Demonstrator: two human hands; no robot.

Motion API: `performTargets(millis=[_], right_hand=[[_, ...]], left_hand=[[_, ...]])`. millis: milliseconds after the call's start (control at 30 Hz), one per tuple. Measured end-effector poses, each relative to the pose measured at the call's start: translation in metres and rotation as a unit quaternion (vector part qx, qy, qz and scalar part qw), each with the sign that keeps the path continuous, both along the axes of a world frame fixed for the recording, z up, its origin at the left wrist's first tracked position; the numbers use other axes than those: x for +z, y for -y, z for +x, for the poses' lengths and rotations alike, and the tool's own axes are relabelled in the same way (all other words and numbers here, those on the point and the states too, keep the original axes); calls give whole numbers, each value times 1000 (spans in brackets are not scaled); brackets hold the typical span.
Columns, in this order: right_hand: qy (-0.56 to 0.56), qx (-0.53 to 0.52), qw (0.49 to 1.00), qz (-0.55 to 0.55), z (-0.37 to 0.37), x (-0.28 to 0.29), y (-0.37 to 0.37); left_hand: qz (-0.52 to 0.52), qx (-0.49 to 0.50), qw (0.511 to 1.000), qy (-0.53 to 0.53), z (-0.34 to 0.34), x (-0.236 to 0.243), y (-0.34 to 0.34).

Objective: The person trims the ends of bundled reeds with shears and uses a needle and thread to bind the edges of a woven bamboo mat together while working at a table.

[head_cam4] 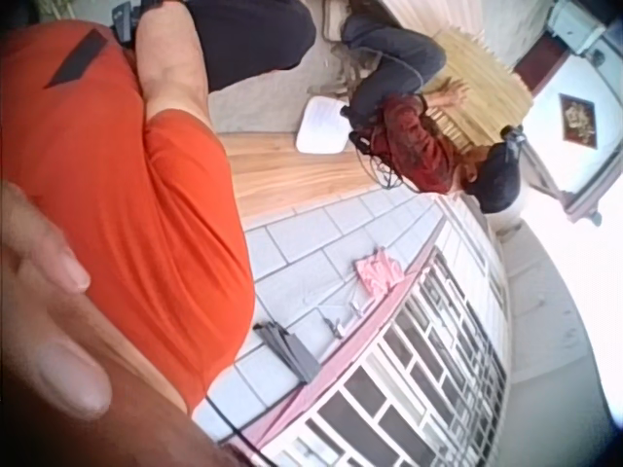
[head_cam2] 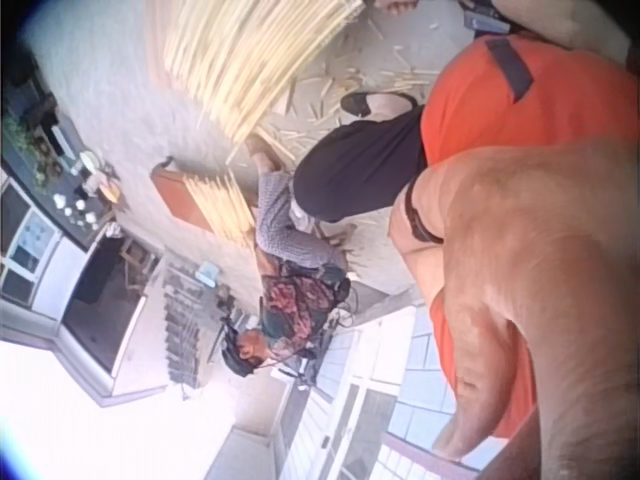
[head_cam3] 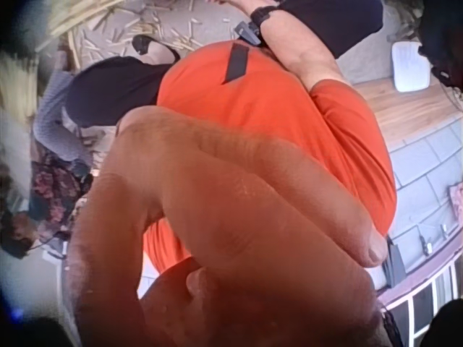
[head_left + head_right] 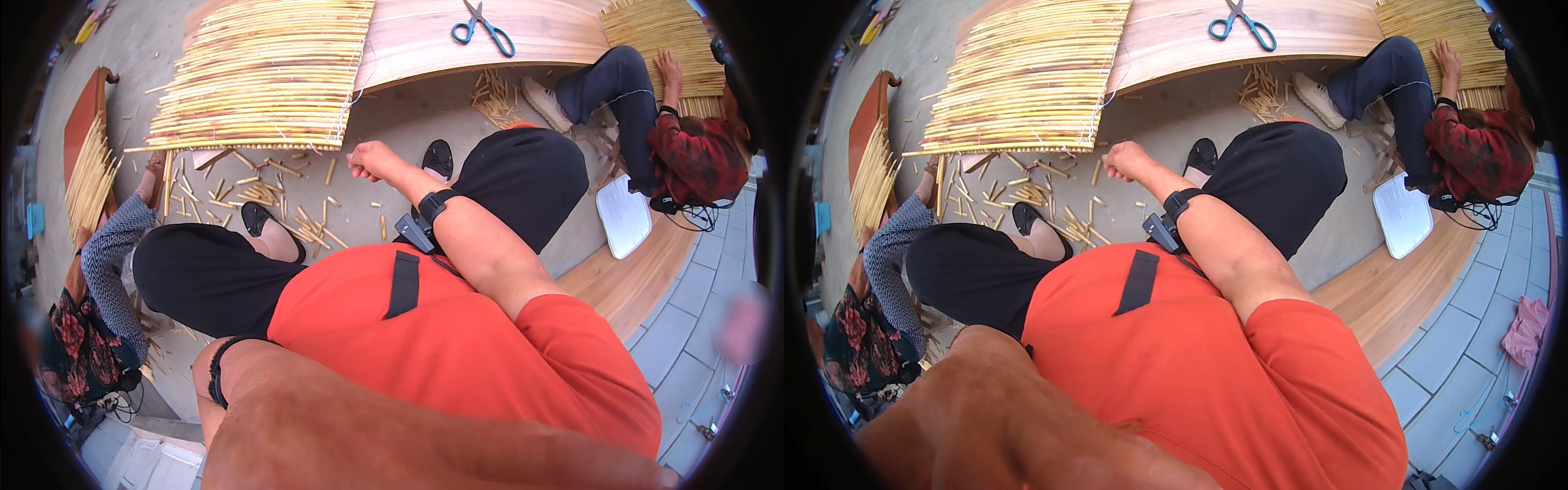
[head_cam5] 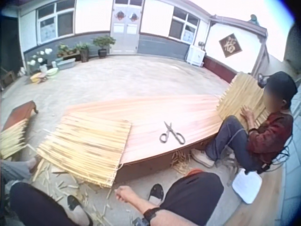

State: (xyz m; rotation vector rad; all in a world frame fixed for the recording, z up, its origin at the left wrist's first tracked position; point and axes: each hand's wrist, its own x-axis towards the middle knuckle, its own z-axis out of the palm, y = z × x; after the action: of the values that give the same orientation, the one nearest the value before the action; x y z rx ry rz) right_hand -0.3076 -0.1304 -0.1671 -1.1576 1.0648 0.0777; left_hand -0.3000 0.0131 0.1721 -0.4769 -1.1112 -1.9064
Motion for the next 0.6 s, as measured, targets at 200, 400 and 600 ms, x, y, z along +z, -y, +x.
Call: performTargets(millis=[200,400,600], right_hand=[[7,-1,1000,-4,-2,-1,1],[3,-8,1000,-15,-1,-4,1],[9,4,1000,-13,-3,-1,0]], left_hand=[[-6,-3,1000,2,-1,2,1],[-21,-9,1000,4,0,3,1],[-41,-2,999,15,1,4,4]])
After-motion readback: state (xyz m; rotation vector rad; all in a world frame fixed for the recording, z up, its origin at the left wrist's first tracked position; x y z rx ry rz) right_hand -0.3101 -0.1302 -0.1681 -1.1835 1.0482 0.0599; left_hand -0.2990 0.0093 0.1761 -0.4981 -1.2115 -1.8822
